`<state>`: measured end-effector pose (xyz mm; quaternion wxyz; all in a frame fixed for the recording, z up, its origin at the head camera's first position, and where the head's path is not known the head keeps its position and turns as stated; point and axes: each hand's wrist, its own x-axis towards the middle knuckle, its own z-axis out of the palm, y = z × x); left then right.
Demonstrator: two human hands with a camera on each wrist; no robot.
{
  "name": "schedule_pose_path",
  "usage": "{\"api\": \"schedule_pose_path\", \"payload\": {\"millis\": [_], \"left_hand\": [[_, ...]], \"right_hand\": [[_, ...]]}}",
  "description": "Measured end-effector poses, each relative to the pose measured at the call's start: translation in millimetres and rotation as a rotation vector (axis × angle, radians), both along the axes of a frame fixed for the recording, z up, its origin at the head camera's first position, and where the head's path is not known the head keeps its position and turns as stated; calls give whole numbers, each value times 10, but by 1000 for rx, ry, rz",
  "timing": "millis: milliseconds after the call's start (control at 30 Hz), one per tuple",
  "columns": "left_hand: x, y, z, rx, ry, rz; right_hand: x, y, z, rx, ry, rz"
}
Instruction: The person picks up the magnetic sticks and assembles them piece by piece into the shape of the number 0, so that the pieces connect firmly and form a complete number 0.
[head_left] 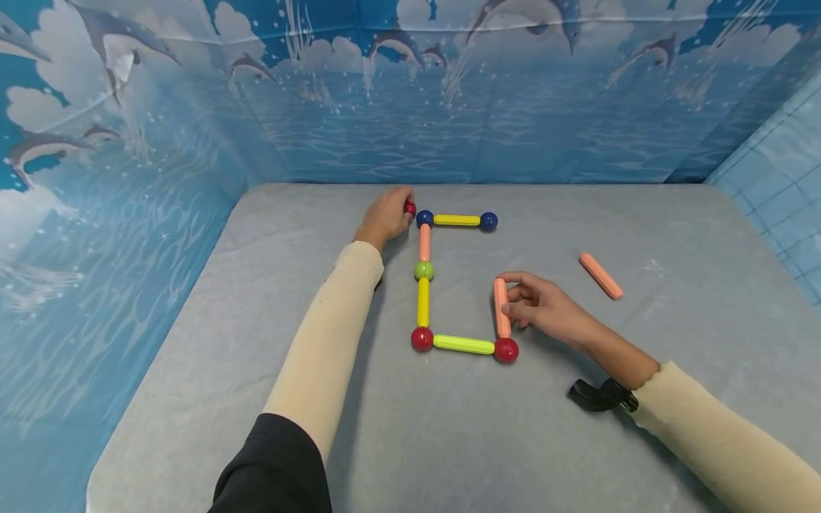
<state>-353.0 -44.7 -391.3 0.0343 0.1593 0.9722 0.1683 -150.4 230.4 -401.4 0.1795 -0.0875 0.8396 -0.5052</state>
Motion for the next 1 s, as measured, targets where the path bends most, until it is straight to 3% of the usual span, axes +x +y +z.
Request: {"api": "schedule_pose_path", "payload": {"millis": [267,433,533,700,1000], "left_hand": [[16,2,-19,119,-38,0],[28,-32,58,197,-106,37],[56,-60,135,246,-112,34],[151,-92,257,306,-83,-43],[390,9,392,378,-123,-208]], "right_hand": [[-2,15,-18,-10,5,-1],[-7,32,-19,-7,1,-2],[-9,38,-19,-6,1,0],[-8,37,-17,-9,9,8],[-14,33,-8,-7,3,8]]}}
